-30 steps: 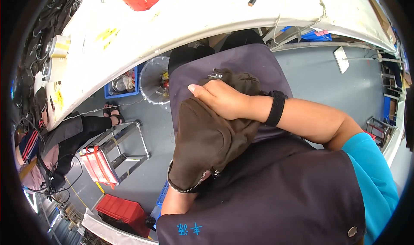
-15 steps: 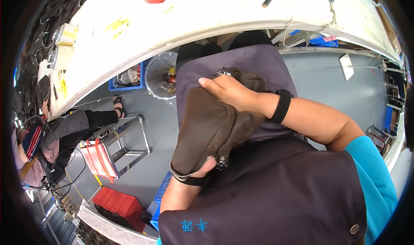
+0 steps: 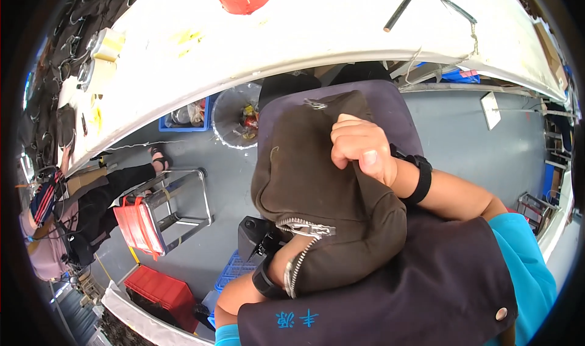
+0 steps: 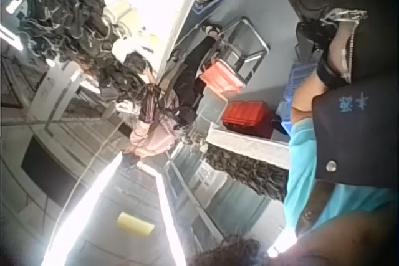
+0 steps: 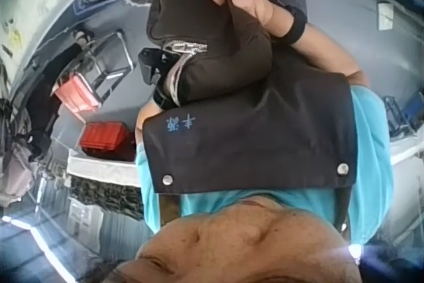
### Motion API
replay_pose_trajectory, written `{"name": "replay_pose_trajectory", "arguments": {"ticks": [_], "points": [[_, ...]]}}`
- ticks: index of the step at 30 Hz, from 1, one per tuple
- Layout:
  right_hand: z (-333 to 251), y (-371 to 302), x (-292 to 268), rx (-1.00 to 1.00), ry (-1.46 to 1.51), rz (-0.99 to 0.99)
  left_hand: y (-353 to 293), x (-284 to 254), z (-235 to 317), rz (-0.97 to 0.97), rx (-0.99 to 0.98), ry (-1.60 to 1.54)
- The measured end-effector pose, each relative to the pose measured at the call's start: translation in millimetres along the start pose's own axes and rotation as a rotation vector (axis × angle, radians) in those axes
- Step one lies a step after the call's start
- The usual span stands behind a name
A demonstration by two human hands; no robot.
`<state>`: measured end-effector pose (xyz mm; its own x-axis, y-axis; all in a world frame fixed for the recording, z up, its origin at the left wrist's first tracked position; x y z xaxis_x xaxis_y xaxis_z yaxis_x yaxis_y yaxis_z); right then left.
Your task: Finishing a leather pouch by trimming loose threads and inspecting the zipper hardware.
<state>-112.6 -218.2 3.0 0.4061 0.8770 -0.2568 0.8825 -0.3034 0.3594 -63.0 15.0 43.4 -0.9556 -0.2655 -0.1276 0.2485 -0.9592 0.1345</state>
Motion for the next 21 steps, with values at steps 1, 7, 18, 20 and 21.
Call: {"name": "replay_pose_trajectory", "arguments": {"ticks": [1, 7, 18, 20, 21], "points": [[1.3, 0.3, 2.6, -0.04, 0.034, -0.036, 13.0, 8.4, -2.3, -0.008, -0.005, -0.03], [4.6, -3.9, 2.5, 0.112, 0.038, -0.04, 37.4, 7.7, 1.2, -0.033, -0.033, -0.169], [-88.5, 9.2, -22.8, 0.091, -0.273, -0.376, 96.0, 27.9, 2.3, -0.097, -0.09, -0.457], [-82.3, -1.8, -19.1, 0.124, -0.312, -0.358, 95.4, 24.7, -16.1, -0.393, -0.067, -0.412], [-81.0, -9.3, -20.2, 0.139, -0.31, -0.31, 92.7, 19.8, -16.9, -0.497, -0.02, -0.361]]}}
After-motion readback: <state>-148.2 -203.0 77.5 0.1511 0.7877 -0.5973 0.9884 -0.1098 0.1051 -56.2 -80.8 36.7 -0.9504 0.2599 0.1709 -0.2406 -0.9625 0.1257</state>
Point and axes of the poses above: each hand's wrist, its own y-axis towards the middle knuckle, its own x-axis out of the palm, z = x × y, the point moved 3 cm from there along y, towards the middle knuckle, and after that the axes turned 9 degrees about x, right-handed, at the moved point
